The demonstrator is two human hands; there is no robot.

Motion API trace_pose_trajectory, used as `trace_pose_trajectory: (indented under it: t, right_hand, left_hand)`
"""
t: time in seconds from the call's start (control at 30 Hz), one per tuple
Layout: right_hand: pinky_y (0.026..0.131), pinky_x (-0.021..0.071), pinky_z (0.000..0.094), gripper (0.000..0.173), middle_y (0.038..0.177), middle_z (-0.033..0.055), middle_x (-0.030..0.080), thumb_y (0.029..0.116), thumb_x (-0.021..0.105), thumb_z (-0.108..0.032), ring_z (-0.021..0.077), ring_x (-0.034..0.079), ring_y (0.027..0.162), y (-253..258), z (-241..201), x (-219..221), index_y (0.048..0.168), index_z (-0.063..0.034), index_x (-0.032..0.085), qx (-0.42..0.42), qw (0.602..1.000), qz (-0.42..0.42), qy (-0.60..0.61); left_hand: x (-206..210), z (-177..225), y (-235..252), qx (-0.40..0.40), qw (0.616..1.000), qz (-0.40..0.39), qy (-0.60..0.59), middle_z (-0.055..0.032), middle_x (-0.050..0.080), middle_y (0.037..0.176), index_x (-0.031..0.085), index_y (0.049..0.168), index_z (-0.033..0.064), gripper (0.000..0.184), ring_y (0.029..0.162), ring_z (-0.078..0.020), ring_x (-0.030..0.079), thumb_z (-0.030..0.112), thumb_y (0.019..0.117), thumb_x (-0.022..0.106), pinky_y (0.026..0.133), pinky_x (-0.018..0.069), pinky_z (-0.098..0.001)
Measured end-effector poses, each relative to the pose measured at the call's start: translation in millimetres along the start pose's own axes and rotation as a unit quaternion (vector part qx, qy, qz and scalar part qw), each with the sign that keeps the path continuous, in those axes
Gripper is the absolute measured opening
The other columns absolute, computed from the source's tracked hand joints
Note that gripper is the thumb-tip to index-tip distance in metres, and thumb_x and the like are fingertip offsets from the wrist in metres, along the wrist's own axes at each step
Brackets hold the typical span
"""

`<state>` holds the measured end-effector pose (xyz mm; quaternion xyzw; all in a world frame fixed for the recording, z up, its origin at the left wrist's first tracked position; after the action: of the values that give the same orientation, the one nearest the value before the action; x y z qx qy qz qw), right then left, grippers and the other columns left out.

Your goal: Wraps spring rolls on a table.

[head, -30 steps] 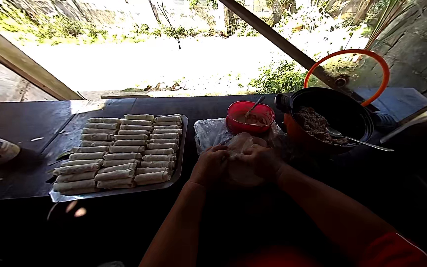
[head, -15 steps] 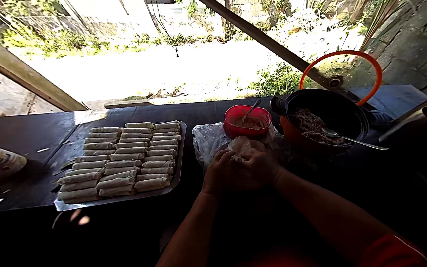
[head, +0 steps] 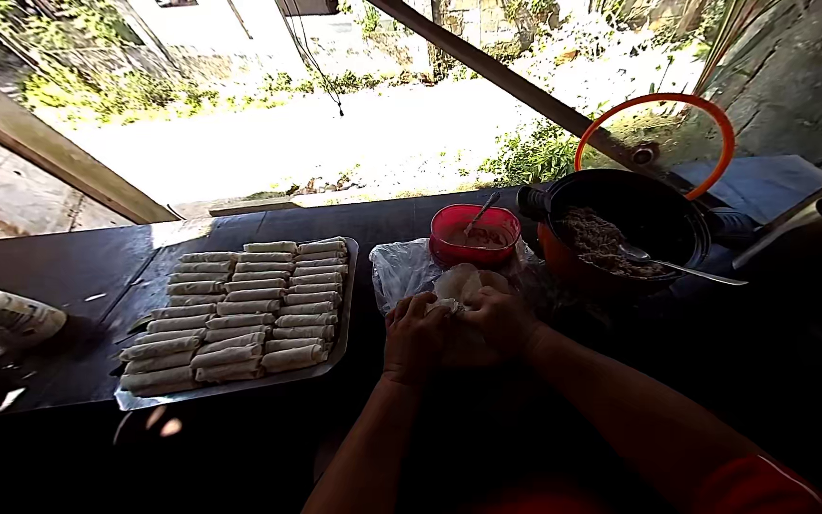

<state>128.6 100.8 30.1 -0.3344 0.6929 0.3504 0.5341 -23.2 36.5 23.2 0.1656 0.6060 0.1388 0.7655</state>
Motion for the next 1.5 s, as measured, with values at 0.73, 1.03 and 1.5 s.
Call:
trace_pose_trajectory:
  t: [0.73,1.03,1.5]
  right_hand:
    - [0.098,0.0561,0.0435,0.046,0.129,0.0057,0.069,0.0984,0.051,-0.003,0.0261,0.064,0.122,-2,4,1,0.129,-0.0306,0.071,0.001,0.999,0.022,0.023]
    - [0.099,0.0557,0.0393,0.033,0.112,0.0048,0.075,0.0985,0.055,-0.011,0.0193,0.071,0.109,-6,25,-8,0.127,-0.0176,0.069,0.055,0.985,0.075,0.143]
    - [0.098,0.0538,0.036,0.025,0.103,0.0032,0.073,0.1051,0.051,-0.028,0.015,0.068,0.105,2,39,-11,0.11,-0.015,0.072,0.058,0.981,0.038,0.182]
  left_hand:
    - [8,-2,17,-0.053,0.991,-0.037,-0.116,0.0054,0.074,0.102,0.072,0.112,0.0182,0.021,0.102,-0.0117,0.068,0.024,0.0996,0.057,0.097,0.0523,-0.0417]
    - [13,-8,16,-0.014,0.982,-0.094,-0.166,0.0044,0.073,0.107,0.071,0.115,0.019,0.025,0.107,-0.012,0.066,0.031,0.1012,0.055,0.1,0.0513,-0.041]
    - [15,1,18,0.079,0.983,-0.096,-0.135,0.0063,0.07,0.123,0.075,0.114,0.0242,0.028,0.122,-0.0124,0.061,0.034,0.1049,0.051,0.107,0.0476,-0.0403]
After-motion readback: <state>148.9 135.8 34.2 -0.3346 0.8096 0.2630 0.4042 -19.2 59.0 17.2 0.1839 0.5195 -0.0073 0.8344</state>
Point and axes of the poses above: each hand's wrist, its own y-axis towards the middle knuckle, its own x-axis out of the palm, z = x × y, the point moved 5 cm from there along y, towards the middle knuckle
